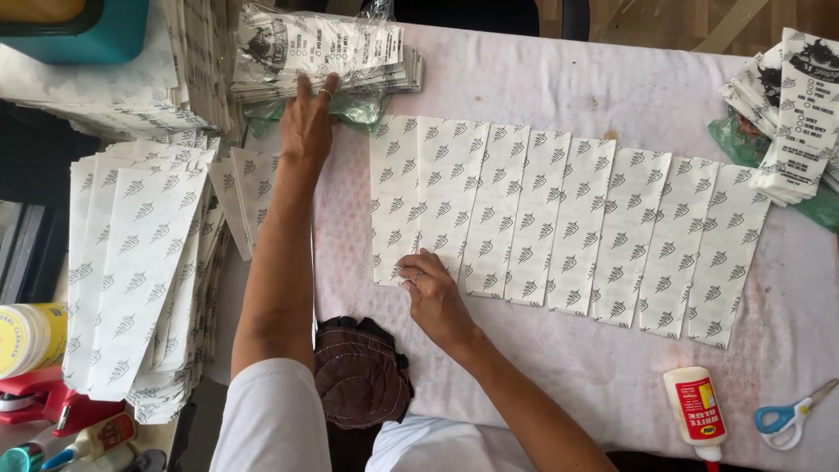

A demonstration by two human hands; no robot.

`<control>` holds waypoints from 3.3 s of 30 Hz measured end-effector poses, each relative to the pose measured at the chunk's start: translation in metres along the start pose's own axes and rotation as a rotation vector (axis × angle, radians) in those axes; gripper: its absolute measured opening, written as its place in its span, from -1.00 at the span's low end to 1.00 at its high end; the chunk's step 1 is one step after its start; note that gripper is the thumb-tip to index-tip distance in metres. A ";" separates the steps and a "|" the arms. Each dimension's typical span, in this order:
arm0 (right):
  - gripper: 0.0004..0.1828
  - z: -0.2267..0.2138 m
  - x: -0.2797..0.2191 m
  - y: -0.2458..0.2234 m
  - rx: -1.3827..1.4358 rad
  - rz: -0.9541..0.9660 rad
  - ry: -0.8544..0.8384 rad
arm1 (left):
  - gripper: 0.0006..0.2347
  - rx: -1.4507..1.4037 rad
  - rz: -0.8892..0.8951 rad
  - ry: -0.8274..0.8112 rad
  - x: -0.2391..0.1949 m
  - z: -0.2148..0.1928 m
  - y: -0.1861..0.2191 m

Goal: Arranging printed paper sheets in an overlapping row and applying glue to the edges using a squeeze bottle.

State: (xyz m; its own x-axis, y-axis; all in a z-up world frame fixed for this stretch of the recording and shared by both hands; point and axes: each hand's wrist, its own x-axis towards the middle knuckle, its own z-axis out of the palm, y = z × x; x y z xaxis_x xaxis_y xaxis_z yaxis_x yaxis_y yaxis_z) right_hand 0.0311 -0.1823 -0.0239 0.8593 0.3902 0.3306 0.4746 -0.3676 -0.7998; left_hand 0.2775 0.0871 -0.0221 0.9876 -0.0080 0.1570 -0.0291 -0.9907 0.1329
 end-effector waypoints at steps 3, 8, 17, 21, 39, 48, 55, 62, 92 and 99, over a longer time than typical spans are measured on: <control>-0.72 0.000 0.000 0.000 -0.004 0.013 -0.014 | -0.47 -0.009 -0.026 -0.029 0.011 -0.005 0.002; -0.73 0.001 0.000 0.000 -0.006 -0.009 0.005 | -0.39 0.013 -0.061 -0.060 0.018 0.000 0.004; -0.83 -0.009 0.005 -0.007 -0.056 -0.029 -0.030 | -0.36 0.125 -0.033 0.229 -0.091 -0.058 0.016; -0.87 -0.011 0.006 -0.008 -0.109 -0.027 -0.054 | -0.77 0.246 -0.236 0.079 -0.202 -0.057 0.008; -0.82 -0.005 0.000 -0.008 -0.180 -0.074 -0.040 | -0.53 -0.232 -0.132 -0.094 -0.201 -0.020 0.105; -0.79 -0.005 -0.001 -0.007 -0.207 -0.098 -0.072 | -0.56 -0.261 -0.032 0.032 -0.211 -0.009 0.092; -0.78 0.000 0.001 -0.001 -0.229 -0.135 -0.086 | -0.59 -0.435 0.004 0.208 -0.199 -0.003 0.069; -0.74 0.021 0.011 -0.032 -0.145 -0.103 -0.127 | -0.93 -0.594 0.071 0.252 -0.254 -0.059 0.036; -0.67 0.017 0.009 -0.034 -0.379 -0.158 -0.105 | -0.71 -0.348 0.195 0.164 -0.275 -0.060 0.060; -0.81 0.050 0.010 -0.027 -0.248 -0.240 -0.136 | -0.86 -0.612 0.291 0.148 -0.292 -0.082 0.034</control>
State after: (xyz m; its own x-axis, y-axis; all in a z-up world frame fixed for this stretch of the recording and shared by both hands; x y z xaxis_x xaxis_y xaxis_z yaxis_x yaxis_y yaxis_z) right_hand 0.0170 -0.1264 -0.0242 0.6928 0.5926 0.4110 0.7056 -0.4392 -0.5561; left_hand -0.0248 0.0672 0.0163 0.8963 -0.1995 0.3960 -0.4141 -0.6959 0.5867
